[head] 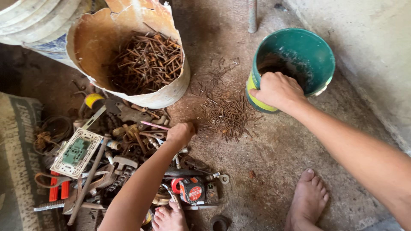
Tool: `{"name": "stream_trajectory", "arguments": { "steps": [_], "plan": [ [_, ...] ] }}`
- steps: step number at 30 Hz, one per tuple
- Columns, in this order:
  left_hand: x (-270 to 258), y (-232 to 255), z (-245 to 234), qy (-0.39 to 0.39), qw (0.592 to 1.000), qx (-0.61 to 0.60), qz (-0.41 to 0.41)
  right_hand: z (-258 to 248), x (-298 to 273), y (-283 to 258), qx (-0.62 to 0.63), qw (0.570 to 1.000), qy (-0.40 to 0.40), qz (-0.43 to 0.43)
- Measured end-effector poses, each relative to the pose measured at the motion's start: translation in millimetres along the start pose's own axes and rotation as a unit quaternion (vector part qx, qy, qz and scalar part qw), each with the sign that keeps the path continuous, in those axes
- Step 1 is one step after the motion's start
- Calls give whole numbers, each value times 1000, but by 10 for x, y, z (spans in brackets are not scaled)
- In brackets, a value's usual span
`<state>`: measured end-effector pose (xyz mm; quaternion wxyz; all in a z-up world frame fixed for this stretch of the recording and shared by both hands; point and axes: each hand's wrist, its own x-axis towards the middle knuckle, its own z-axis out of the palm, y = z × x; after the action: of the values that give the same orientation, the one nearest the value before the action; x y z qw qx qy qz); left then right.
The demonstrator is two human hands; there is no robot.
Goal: The person gathers loose nails from the floor by hand and places them into a green plastic bucket.
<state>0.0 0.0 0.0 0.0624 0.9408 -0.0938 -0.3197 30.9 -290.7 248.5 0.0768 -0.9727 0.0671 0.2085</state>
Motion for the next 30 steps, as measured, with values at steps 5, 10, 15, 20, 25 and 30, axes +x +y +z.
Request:
{"name": "stream_trajectory", "arguments": {
  "steps": [5, 10, 15, 20, 25, 30],
  "plan": [
    [84, 144, -298, -37, 998, -50, -12, 14, 4, 6, 8, 1000, 11, -3],
    [136, 651, -1257, 258, 921, -228, 183, 11, -9, 22, 10, 1000, 23, -5],
    [-140, 1837, -2109, 394, 816, -312, 286, 24, -20, 43, -2, 999, 35, -25],
    [-272, 2191, -2228, 357, 861, -272, 241, 40, 11, 89, 9, 998, 41, -45],
    [-136, 1171, -1726, 308, 922, -185, 146, 22, -13, 71, 28, 999, 21, -17],
    [-87, 327, -854, 29, 996, 68, 44, 29, 10, 53, 21, 1000, 2, -14]
  ]
}}
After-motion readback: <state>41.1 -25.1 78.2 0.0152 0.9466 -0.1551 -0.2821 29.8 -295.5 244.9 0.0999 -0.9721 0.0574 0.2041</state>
